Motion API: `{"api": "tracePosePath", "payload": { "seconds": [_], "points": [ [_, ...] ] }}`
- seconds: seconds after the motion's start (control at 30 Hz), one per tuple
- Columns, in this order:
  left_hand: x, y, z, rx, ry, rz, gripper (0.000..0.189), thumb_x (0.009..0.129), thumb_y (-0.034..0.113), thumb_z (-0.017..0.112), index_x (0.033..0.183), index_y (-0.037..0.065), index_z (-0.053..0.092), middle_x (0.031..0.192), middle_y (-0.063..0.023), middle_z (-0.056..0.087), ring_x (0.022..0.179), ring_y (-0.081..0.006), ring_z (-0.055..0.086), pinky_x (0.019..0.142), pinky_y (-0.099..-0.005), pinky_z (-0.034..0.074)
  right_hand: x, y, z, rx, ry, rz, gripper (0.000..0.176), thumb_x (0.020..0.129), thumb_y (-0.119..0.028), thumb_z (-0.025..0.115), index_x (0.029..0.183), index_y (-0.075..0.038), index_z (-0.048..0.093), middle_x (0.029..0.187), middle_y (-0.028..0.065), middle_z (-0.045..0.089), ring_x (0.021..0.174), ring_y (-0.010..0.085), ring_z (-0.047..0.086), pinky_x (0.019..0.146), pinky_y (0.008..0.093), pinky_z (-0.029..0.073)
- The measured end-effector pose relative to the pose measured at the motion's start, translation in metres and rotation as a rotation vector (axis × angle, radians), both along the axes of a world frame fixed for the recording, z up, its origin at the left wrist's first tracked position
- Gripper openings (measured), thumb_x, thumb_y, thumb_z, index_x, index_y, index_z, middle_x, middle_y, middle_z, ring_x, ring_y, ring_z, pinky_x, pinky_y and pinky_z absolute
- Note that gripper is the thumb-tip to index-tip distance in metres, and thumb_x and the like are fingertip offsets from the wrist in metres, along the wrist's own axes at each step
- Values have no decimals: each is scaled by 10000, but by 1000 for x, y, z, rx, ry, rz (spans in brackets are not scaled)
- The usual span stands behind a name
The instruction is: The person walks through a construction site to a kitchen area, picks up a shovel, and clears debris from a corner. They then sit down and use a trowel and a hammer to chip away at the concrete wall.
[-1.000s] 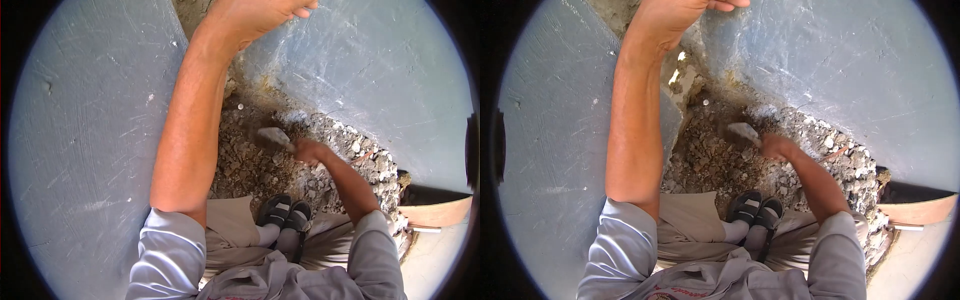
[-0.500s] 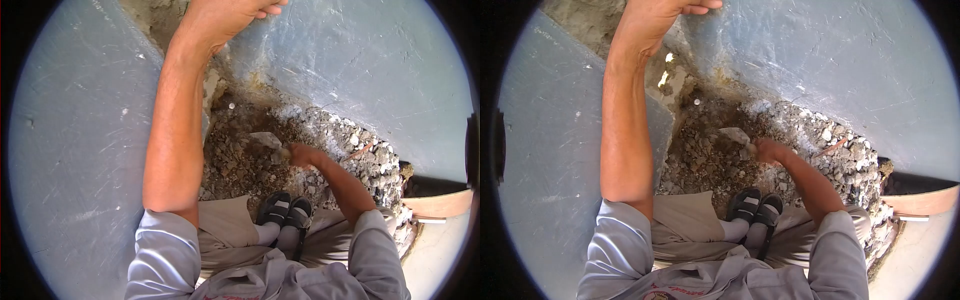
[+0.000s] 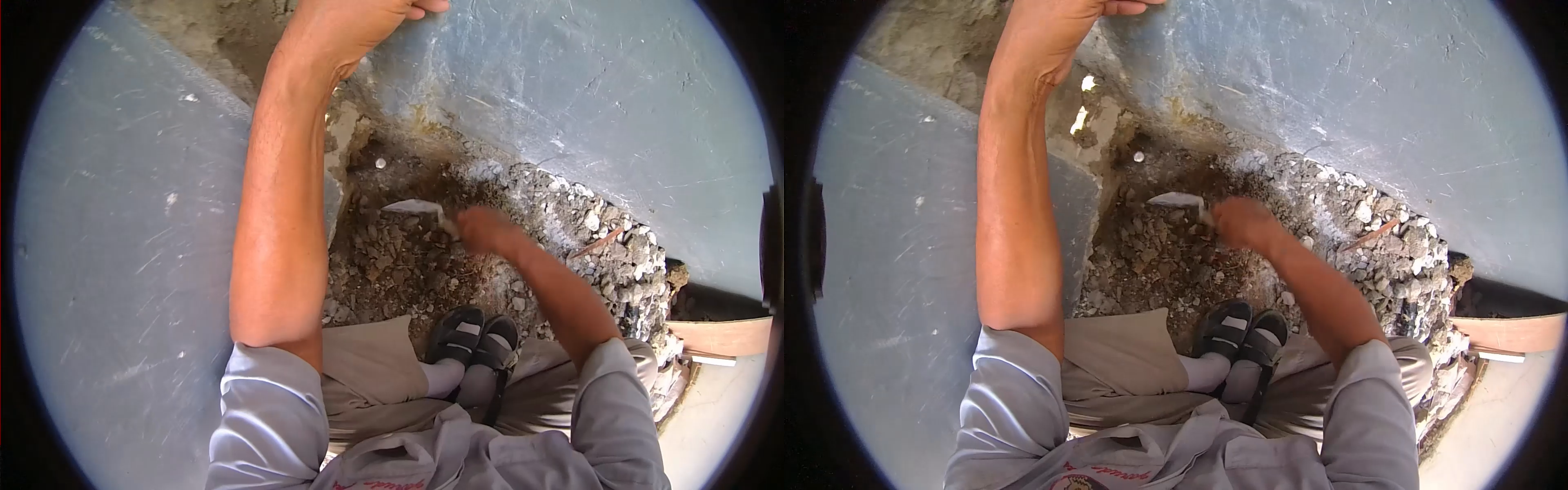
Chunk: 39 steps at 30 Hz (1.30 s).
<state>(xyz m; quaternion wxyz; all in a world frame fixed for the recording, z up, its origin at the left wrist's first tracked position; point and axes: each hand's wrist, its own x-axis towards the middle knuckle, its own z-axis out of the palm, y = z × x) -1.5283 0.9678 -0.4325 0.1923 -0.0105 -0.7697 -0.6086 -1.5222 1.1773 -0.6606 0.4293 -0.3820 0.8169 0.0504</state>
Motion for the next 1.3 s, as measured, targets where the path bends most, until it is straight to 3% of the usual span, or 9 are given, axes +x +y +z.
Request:
{"api": "tracePosePath", "payload": {
  "seconds": [0.17,0.3,0.4,0.5,0.6,0.83,1.0,1.1,1.3],
  "points": [
    [-11,-2,-14,29,-13,-85,156,904,169,642,934,17,664,820,-53,674,727,-103,616,665,-238,496,-35,-28,-45,-63,199,-197,340,884,-165,545,1162,32,532,1007,184,673,949,344,662,835,414,542],
    [-10,-6,-12,60,-63,-14,155,904,166,641,930,15,665,813,-52,674,721,-99,612,660,-236,493,32,-62,-127,-225,119,-242,339,832,-120,560,1142,16,543,1001,212,679,964,330,669,781,412,558],
    [-7,-1,-6,52,-67,37,153,905,161,638,930,13,664,813,-53,673,716,-97,609,657,-237,493,67,-41,-110,-150,114,-57,339,829,-132,567,1137,9,543,1016,212,673,960,319,672,788,415,557],
    [-18,-9,-21,34,-19,-79,151,904,157,638,927,11,664,812,-53,673,713,-95,607,655,-235,493,18,-15,-22,-101,-21,-21,280,862,-146,542,1102,-3,570,998,197,676,967,321,671,798,423,554],
    [-13,-3,-12,52,-68,-45,151,907,154,634,926,8,664,812,-52,672,713,-96,607,655,-234,493,-9,-22,-18,-153,137,-322,254,883,-175,528,1068,-16,601,976,181,675,966,323,669,823,427,549],
    [-12,-8,-19,97,-38,-96,157,910,157,633,943,5,659,821,-51,672,712,-98,610,658,-232,494,15,-60,-116,-204,199,-253,280,882,-180,509,1089,-25,616,1123,209,626,990,332,656,847,423,545],
    [-20,-9,-23,94,-26,-99,159,906,159,638,943,5,658,821,-49,671,715,-96,611,660,-231,493,2,-23,-81,-171,175,-275,319,876,-171,503,1147,-18,576,1113,227,631,1005,362,652,820,446,552],
    [-19,-6,-23,71,-49,-116,158,904,158,640,938,5,657,819,-48,669,711,-96,609,659,-228,492,14,-14,-114,-138,168,-435,362,863,-162,512,1188,-4,511,1018,249,658,953,385,661,831,465,541],
    [-17,-5,-20,119,-63,-72,157,904,162,637,926,8,661,818,-45,668,714,-93,607,657,-229,488,56,17,-91,-164,17,-166,358,884,-214,536,1162,6,484,945,267,667,909,415,659,827,476,533]
  ]
}}
